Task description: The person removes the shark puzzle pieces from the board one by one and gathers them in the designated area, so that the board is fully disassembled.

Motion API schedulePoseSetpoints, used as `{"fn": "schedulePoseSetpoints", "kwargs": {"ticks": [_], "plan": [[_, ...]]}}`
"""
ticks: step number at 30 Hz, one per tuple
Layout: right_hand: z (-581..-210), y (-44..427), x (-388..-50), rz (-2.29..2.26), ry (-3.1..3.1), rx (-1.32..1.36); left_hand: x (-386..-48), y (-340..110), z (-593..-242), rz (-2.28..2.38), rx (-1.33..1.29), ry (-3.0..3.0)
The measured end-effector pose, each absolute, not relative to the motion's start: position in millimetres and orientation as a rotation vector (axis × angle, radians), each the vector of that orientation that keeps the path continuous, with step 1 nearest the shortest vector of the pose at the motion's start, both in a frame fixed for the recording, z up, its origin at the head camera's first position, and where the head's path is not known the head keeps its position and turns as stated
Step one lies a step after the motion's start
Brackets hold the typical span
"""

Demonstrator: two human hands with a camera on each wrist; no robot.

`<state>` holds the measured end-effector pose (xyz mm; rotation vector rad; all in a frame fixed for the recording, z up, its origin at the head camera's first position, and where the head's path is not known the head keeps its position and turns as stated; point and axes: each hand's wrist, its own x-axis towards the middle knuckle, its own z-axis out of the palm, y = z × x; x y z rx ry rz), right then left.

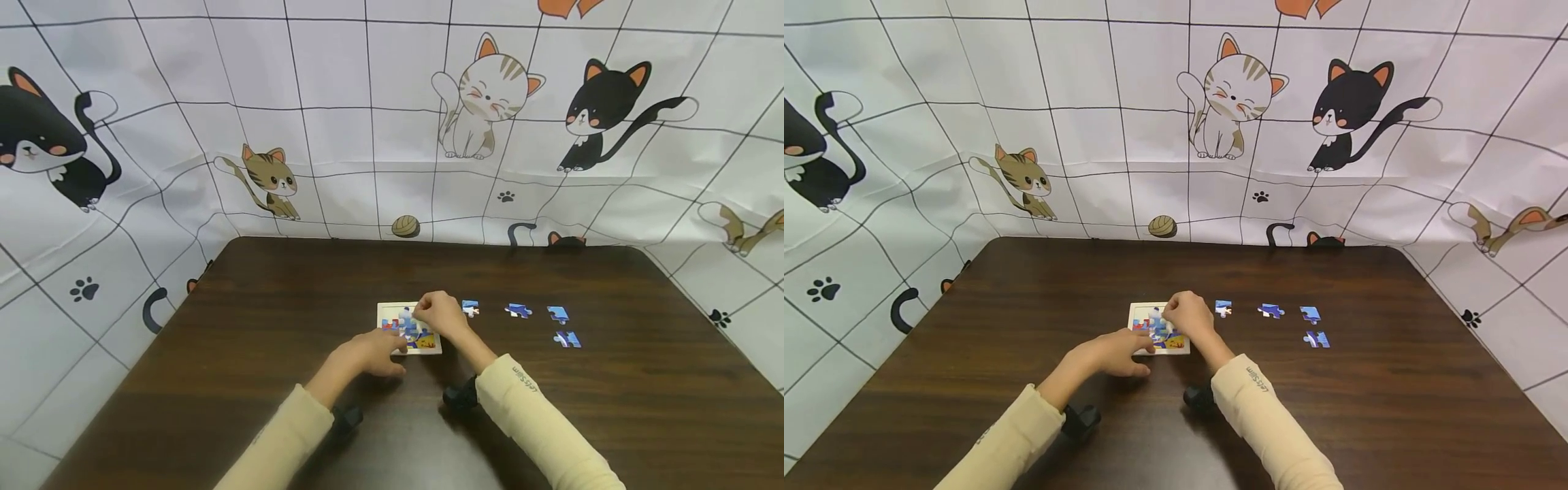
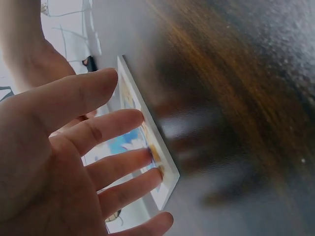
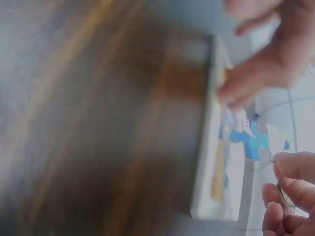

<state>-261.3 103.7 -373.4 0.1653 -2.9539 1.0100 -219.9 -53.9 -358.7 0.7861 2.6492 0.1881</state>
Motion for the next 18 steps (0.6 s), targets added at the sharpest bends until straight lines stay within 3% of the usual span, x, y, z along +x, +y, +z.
{"fn": "schedulePoseSetpoints", "kwargs": {"ticks": [14,18], "plan": [[-352.0,243.0,-249.3,1.088,-3.004,-0.16,-215.9,-53.9,-359.0,0.242,0.777,2.646],[-352.5,274.5,-241.7,1.055,-3.073,-0.139,-215.9,-53.5,-360.3,0.249,0.771,2.648]]}}
